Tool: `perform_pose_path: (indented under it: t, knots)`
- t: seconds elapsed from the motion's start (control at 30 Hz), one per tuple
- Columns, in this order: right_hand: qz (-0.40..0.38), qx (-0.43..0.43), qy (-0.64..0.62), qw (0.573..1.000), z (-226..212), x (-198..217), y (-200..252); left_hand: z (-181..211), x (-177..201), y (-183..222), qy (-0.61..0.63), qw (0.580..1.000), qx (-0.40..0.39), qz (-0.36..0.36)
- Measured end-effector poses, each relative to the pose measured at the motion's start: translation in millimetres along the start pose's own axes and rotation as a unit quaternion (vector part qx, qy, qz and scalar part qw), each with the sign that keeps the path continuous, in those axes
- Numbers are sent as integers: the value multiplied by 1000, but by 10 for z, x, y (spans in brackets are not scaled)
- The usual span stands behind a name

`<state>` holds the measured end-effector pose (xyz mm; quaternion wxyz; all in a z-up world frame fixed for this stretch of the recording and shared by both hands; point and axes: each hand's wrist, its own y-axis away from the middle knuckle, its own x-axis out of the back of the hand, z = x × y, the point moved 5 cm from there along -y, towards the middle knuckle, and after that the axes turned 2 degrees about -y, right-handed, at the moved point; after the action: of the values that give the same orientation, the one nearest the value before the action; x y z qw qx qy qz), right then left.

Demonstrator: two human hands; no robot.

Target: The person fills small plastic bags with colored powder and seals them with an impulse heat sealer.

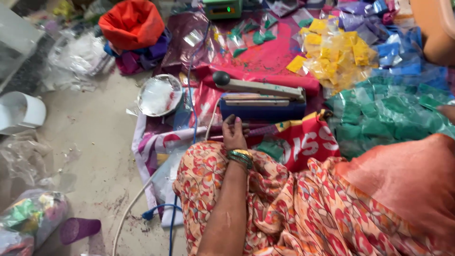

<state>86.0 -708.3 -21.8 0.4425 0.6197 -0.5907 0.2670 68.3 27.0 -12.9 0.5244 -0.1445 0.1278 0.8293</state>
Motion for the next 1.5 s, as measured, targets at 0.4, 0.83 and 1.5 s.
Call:
perform_pose_path:
  t: [0.4,0.83,1.5]
  knots:
    - [-72,199,85,974,-4454,-433,-110,1549,127,-21,12,994,-110,-13]
    - [-76,251,42,964,-5558,-1381,-2264,776,267,-697,-32,987,104,115]
    - [-96,285,209,931,-6546,-2277,-3924,249,335,-809,10,964,236,121]
